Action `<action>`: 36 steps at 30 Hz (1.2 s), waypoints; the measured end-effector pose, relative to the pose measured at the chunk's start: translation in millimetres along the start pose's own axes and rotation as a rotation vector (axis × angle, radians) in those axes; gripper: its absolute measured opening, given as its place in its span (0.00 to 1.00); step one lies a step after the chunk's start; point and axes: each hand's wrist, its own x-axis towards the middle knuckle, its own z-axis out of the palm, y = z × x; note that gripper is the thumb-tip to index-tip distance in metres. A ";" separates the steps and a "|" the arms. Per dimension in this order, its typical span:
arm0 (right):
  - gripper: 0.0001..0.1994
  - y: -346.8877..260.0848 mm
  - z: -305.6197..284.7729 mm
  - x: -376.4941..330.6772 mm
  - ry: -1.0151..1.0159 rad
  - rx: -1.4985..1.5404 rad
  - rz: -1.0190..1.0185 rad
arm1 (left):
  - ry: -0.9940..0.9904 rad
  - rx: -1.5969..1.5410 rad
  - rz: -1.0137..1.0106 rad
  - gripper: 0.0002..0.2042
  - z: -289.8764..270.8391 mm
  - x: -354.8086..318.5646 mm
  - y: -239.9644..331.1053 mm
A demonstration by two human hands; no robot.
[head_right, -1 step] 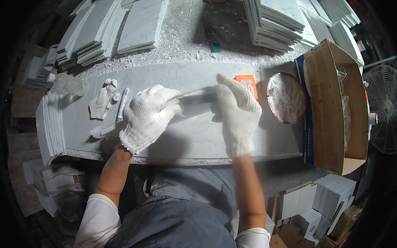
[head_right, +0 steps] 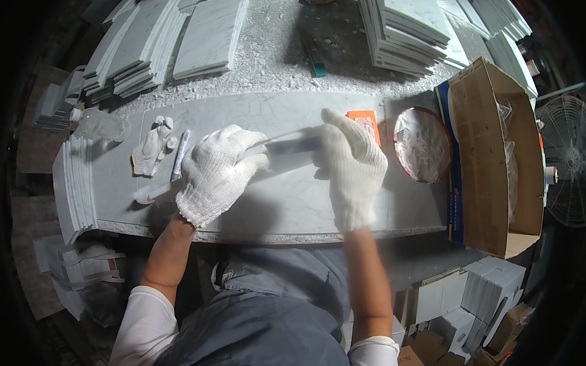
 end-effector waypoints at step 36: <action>0.19 -1.6 -54.6 1.1 -0.156 0.181 0.115 | 0.050 0.016 0.052 0.15 1.1 -4.1 4.0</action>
